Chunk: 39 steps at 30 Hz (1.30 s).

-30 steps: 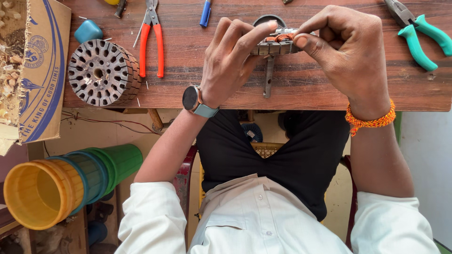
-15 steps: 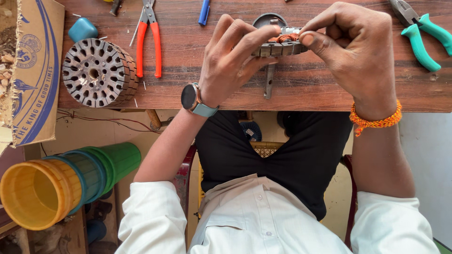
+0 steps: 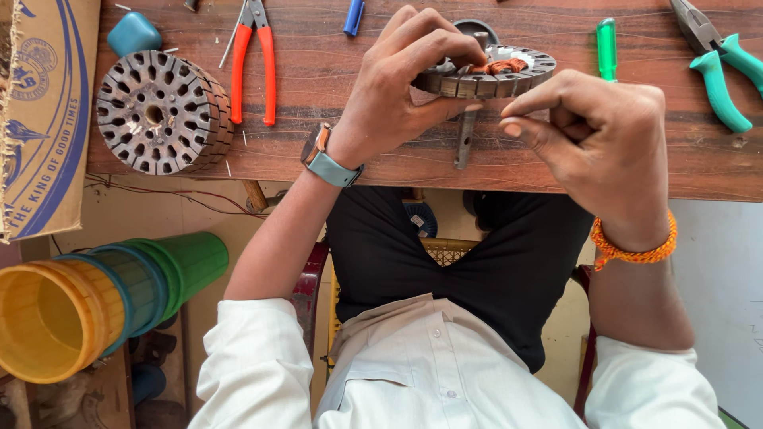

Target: The person manipulates a small motor stator, repeatedly inserting and adjusting thin wire or pins into its slots. They then use a marker to mark a section of the stator before continuing to insert and adjust the wire. The work is performed at a cluttered workbench with various tools visible.

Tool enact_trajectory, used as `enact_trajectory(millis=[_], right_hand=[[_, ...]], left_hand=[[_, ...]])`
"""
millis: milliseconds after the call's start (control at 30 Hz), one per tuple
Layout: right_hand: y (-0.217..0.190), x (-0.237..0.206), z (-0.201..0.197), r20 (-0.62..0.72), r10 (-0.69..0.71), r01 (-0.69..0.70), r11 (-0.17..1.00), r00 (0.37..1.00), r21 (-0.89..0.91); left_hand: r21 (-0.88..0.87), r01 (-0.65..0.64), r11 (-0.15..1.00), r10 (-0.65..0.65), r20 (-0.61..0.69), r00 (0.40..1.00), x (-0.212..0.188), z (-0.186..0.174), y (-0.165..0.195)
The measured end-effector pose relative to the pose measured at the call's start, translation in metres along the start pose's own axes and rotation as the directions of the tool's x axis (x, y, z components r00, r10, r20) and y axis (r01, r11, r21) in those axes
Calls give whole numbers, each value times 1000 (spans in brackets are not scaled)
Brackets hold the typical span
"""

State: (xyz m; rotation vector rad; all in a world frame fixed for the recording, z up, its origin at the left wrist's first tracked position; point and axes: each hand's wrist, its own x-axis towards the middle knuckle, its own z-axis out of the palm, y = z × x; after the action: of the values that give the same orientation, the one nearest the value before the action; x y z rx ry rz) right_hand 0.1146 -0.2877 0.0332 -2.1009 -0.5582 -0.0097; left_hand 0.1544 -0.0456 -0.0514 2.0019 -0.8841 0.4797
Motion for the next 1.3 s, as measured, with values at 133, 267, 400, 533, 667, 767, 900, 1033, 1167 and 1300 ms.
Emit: enact_trajectory(millis=[133, 267, 400, 533, 667, 767, 900, 1033, 1167, 1300], right_hand=[[0, -5, 18, -11, -12, 11, 1000, 1000, -24], [10, -16, 47, 61, -130, 135, 986, 990, -96], [24, -30, 80, 54, -37, 41, 995, 998, -89], [26, -51, 92, 33, -20, 22, 997, 999, -78], [14, -75, 85, 28, -64, 66, 995, 998, -78], [0, -86, 71, 58, -145, 152, 978, 988, -142], [-37, -91, 53, 36, -230, 232, 942, 973, -244], [-73, -81, 38, -2, -257, 240, 904, 966, -353], [-85, -47, 42, 49, -324, 316, 860, 945, -400], [-93, -18, 55, 76, -311, 318, 886, 947, -337]], left_hand=[[-49, 44, 998, -45, -13, 999, -5, -9, -3], [-92, 62, 994, -63, -14, 998, -16, -18, -10], [-122, 52, 991, -52, 9, 999, -21, -20, -16], [270, -168, 948, 181, -26, 983, -36, -27, 4], [481, -470, 740, 497, 81, 864, -54, -29, 42], [523, -451, 723, 355, 279, 892, -62, -34, 57], [375, -205, 904, 152, 165, 974, -79, -41, 74], [-342, 312, 886, -350, -55, 935, -108, -20, 106], [-854, 453, 258, -746, 122, 654, -123, -3, 114], [-966, 258, -20, -747, 186, 639, -131, -2, 114]])
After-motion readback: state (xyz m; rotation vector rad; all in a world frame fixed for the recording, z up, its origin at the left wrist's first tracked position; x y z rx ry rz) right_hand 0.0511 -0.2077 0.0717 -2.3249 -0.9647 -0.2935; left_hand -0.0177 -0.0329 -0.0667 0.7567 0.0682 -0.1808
